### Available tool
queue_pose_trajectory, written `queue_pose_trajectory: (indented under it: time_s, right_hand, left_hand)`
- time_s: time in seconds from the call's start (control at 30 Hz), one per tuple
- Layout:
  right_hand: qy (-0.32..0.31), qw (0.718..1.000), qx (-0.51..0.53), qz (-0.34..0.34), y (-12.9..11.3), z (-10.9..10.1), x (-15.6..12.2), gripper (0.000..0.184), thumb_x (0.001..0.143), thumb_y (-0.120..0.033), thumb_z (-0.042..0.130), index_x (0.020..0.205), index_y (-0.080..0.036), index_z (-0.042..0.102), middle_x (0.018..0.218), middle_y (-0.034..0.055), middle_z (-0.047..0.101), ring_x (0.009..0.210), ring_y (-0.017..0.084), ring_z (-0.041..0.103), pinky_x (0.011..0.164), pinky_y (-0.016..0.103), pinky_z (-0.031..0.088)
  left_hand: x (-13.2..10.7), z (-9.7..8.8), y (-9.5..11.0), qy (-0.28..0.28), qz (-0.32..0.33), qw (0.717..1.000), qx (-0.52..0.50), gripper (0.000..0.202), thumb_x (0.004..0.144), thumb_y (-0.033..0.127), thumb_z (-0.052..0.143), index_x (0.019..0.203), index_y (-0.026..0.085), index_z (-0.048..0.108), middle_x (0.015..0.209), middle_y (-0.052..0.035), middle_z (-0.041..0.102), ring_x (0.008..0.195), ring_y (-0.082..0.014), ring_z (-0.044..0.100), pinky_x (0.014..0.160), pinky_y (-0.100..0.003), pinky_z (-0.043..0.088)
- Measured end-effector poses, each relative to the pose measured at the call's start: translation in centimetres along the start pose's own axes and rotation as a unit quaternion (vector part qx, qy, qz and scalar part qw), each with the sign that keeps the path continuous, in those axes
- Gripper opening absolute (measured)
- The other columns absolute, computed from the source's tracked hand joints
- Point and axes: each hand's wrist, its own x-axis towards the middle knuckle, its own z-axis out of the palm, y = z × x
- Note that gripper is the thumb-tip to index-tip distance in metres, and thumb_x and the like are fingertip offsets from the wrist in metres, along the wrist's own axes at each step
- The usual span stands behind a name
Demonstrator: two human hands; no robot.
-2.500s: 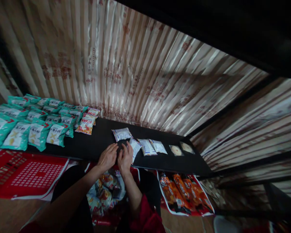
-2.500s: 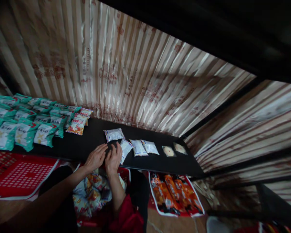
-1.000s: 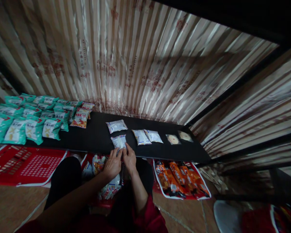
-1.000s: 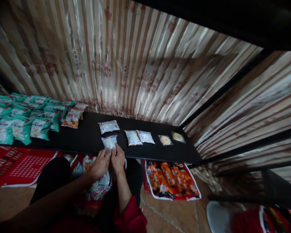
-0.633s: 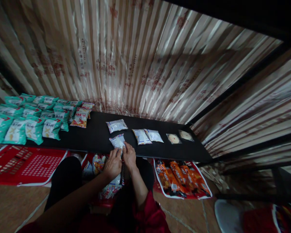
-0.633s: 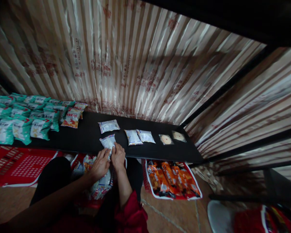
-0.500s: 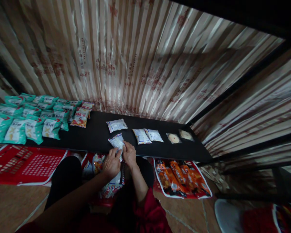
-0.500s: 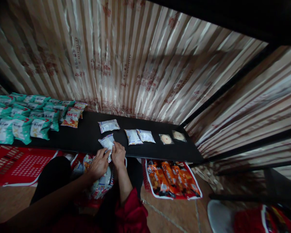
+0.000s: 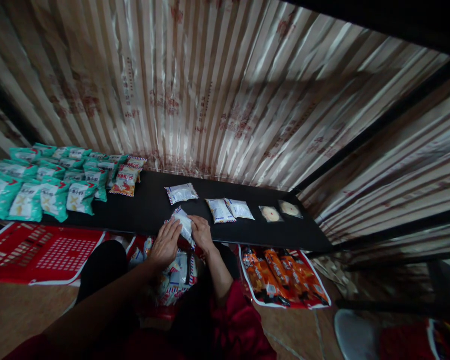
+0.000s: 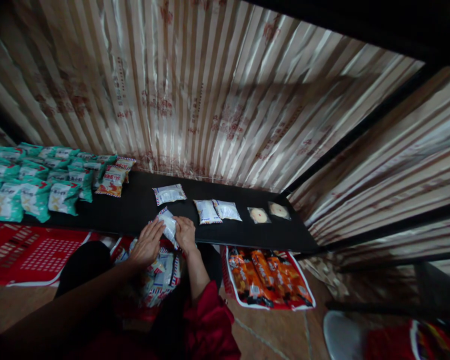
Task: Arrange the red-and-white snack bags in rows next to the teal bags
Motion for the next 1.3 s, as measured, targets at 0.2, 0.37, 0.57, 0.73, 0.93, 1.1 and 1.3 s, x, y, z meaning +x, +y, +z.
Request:
queue_pose_trajectory:
  time_s: [0.2, 0.37, 0.57, 0.73, 0.93, 1.1, 1.3]
  right_hand:
    - [-0.007, 1.000, -0.001, -0.010, 0.7, 0.4, 0.5, 0.034, 0.090, -0.021, 0.041, 0.112, -0.025, 0.066, 0.117, 0.0038, 0.065, 0.117, 0.018, 0.053, 0.105, 0.039, 0.036]
    - [-0.011, 1.000, -0.004, -0.012, 0.9, 0.6, 0.6, 0.035, 0.090, -0.020, 0.039, 0.111, -0.027, 0.066, 0.119, 0.0018, 0.064, 0.121, 0.018, 0.050, 0.106, 0.040, 0.036]
    - [-0.025, 1.000, -0.012, -0.008, 0.6, 0.4, 0.7, 0.036, 0.090, -0.019, 0.038, 0.112, -0.028, 0.065, 0.118, -0.0003, 0.065, 0.122, 0.018, 0.049, 0.106, 0.040, 0.036]
    - [-0.020, 0.999, -0.026, -0.004, 0.3, 0.5, 0.6, 0.037, 0.091, -0.017, 0.037, 0.114, -0.028, 0.064, 0.120, 0.0009, 0.063, 0.126, 0.020, 0.046, 0.107, 0.043, 0.033]
    - [0.024, 0.999, -0.020, -0.016, 0.1, 0.9, 0.7, 0.038, 0.088, -0.015, 0.040, 0.116, -0.024, 0.064, 0.128, 0.0056, 0.058, 0.130, 0.021, 0.040, 0.107, 0.043, 0.034]
    - [0.066, 0.997, -0.029, -0.038, -1.2, 0.4, 0.5, 0.038, 0.089, -0.016, 0.039, 0.119, -0.017, 0.061, 0.125, 0.0102, 0.059, 0.121, 0.021, 0.049, 0.105, 0.039, 0.038]
    - [0.063, 0.993, -0.062, -0.083, -2.3, 0.3, -2.3, 0.037, 0.092, -0.020, 0.038, 0.121, -0.020, 0.060, 0.129, 0.0087, 0.057, 0.127, 0.021, 0.044, 0.106, 0.040, 0.035]
  left_hand:
    - [0.5, 0.0, -1.3, 0.003, 0.017, 1.000, 0.003, 0.048, 0.078, 0.005, 0.037, 0.124, 0.011, 0.052, 0.139, -0.0166, 0.044, 0.137, -0.0277, 0.029, 0.108, -0.049, 0.032]
    - [1.1, 0.1, -2.5, 0.000, 0.024, 1.000, -0.013, 0.046, 0.083, 0.008, 0.036, 0.126, 0.011, 0.049, 0.137, -0.0148, 0.048, 0.134, -0.0249, 0.034, 0.110, -0.048, 0.030]
    - [1.6, 0.8, -3.7, -0.007, 0.023, 0.999, -0.039, 0.042, 0.086, 0.012, 0.033, 0.125, 0.012, 0.049, 0.139, -0.0131, 0.047, 0.134, -0.0210, 0.034, 0.107, -0.043, 0.037]
    - [1.9, 1.1, -3.8, -0.013, 0.019, 0.998, -0.063, 0.041, 0.088, 0.013, 0.029, 0.124, 0.013, 0.048, 0.141, -0.0108, 0.045, 0.134, -0.0157, 0.035, 0.108, -0.037, 0.036]
    - [1.4, 1.0, -3.9, -0.027, 0.018, 0.998, -0.055, 0.038, 0.089, 0.016, 0.032, 0.123, 0.013, 0.050, 0.138, -0.0122, 0.048, 0.132, -0.0186, 0.038, 0.107, -0.039, 0.038]
    - [0.8, 1.3, -3.9, -0.015, 0.025, 0.998, -0.050, 0.039, 0.091, 0.014, 0.029, 0.124, 0.015, 0.050, 0.136, -0.0117, 0.049, 0.131, -0.0185, 0.039, 0.106, -0.040, 0.039]
    - [0.2, 1.8, -3.9, -0.015, 0.003, 0.999, -0.033, 0.039, 0.091, 0.013, 0.031, 0.124, 0.013, 0.051, 0.135, -0.0139, 0.050, 0.130, -0.0204, 0.041, 0.105, -0.039, 0.040]
